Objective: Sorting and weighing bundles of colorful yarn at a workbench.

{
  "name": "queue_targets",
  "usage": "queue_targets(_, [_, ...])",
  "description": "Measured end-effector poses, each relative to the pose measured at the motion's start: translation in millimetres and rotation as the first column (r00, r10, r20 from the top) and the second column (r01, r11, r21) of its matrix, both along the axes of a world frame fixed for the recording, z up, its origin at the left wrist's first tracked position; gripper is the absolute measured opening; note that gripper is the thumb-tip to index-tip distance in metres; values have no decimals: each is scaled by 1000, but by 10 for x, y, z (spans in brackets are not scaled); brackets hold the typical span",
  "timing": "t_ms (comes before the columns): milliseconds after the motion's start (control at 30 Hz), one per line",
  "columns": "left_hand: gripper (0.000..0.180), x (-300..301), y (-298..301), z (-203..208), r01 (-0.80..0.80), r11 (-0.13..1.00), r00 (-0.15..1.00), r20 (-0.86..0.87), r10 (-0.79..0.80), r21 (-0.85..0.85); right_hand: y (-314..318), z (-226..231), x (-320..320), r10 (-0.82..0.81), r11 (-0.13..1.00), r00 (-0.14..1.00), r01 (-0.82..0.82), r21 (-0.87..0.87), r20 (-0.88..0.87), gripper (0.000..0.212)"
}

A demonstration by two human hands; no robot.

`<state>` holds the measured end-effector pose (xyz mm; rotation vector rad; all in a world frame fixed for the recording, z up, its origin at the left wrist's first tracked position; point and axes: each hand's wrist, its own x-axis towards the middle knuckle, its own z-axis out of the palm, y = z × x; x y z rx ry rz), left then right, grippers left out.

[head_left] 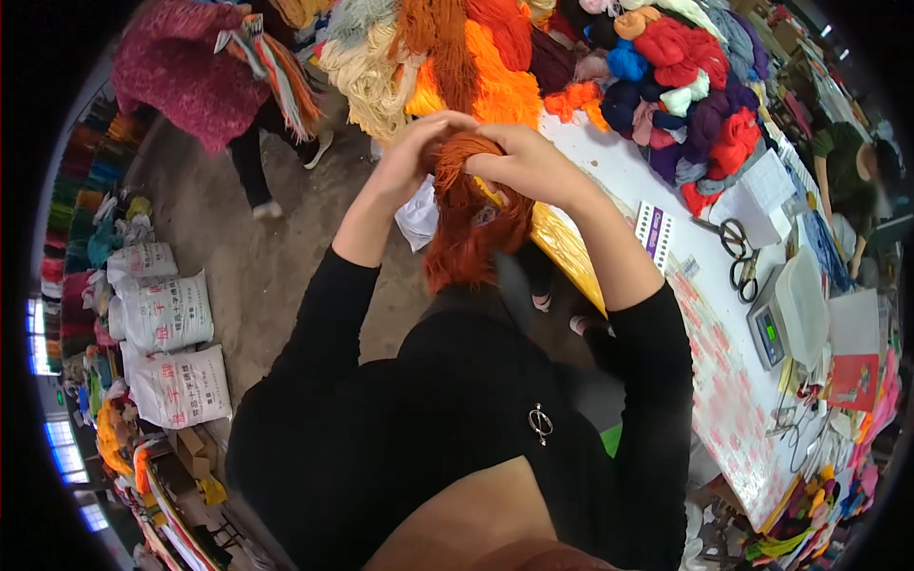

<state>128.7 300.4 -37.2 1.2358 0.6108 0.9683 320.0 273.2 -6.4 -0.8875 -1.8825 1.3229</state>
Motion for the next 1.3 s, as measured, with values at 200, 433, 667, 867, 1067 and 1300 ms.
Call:
queue_targets(200, [66, 216, -62, 16, 106, 883, 929, -270, -251, -457, 19, -86, 293, 72, 982, 993, -53, -179, 97, 26])
queue_targets(433, [68, 94, 90, 169, 260, 853, 870, -273, -411, -453, -196, -188, 475, 139, 937, 982, -173, -304, -128, 33])
queue_targets(667, [71, -9, 230, -148, 689, 638, 699, 80, -711, -344, -88, -415, 566, 64, 805, 849, -354, -475, -525, 29])
queue_targets(867, [86, -42, 303, -263, 764, 597, 628, 68, -775, -246, -149, -472, 626, 7, 737, 824, -387, -554, -566, 41])
queue_targets(1067, [87, -177, 525, -240, 743, 605, 632, 2, -775, -287, -141, -589, 618, 65, 626, 752, -543, -560, -656, 46])
queue_targets(1300, [53, 47, 354, -178, 416, 908, 873, -257, -414, -50, -81, -638, 610, -48, 599, 601, -622, -505, -798, 48])
